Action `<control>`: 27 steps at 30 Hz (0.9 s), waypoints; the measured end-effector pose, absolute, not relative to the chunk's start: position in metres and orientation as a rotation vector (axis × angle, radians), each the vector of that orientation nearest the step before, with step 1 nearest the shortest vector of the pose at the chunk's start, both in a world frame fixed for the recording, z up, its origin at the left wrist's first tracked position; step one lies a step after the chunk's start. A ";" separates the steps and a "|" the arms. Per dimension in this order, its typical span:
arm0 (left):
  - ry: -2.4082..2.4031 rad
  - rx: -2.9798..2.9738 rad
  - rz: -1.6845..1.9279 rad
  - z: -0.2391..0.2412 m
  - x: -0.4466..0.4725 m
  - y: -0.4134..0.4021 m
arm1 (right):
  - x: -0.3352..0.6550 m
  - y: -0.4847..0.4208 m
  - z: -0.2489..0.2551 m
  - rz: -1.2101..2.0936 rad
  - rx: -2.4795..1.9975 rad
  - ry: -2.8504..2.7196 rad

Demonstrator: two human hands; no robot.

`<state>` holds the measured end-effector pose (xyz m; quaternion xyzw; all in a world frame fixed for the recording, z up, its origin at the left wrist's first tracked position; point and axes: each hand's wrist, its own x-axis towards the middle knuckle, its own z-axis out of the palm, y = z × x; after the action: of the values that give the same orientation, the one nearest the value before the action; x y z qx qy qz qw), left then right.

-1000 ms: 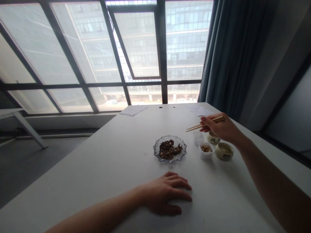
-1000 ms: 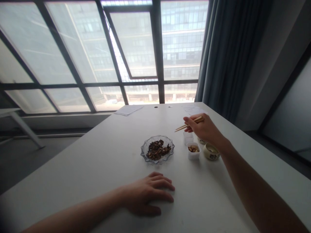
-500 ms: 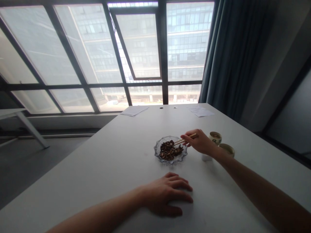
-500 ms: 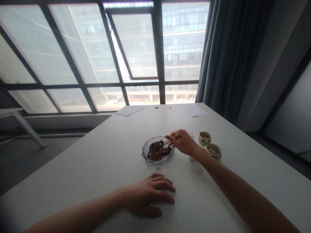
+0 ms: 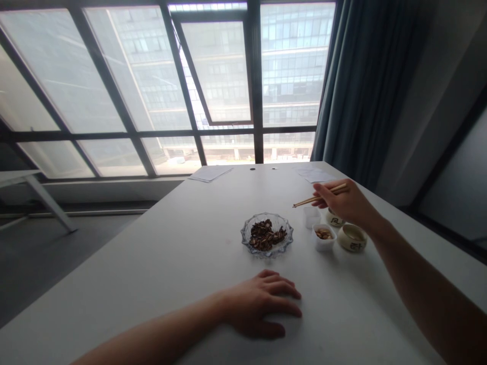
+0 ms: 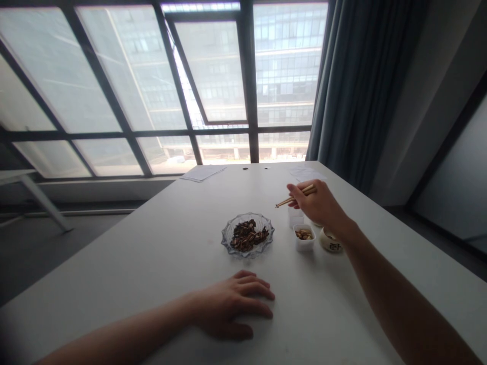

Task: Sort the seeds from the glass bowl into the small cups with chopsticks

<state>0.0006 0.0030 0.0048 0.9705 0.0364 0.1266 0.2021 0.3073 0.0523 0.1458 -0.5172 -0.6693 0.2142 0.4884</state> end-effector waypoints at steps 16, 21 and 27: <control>0.107 2.716 0.316 0.007 0.000 0.003 | 0.320 0.057 0.151 0.523 -1.303 -1.558; 0.112 2.717 0.315 0.006 0.000 0.003 | 0.299 0.048 0.146 0.808 -1.171 -1.704; 0.108 2.724 0.313 0.006 0.001 0.003 | 0.279 0.046 0.137 0.924 -1.227 -1.783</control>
<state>0.0006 0.0032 0.0058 0.9731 0.0386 0.1119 0.1976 0.2793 0.0458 0.1373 -0.4815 -0.6996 0.3626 0.3838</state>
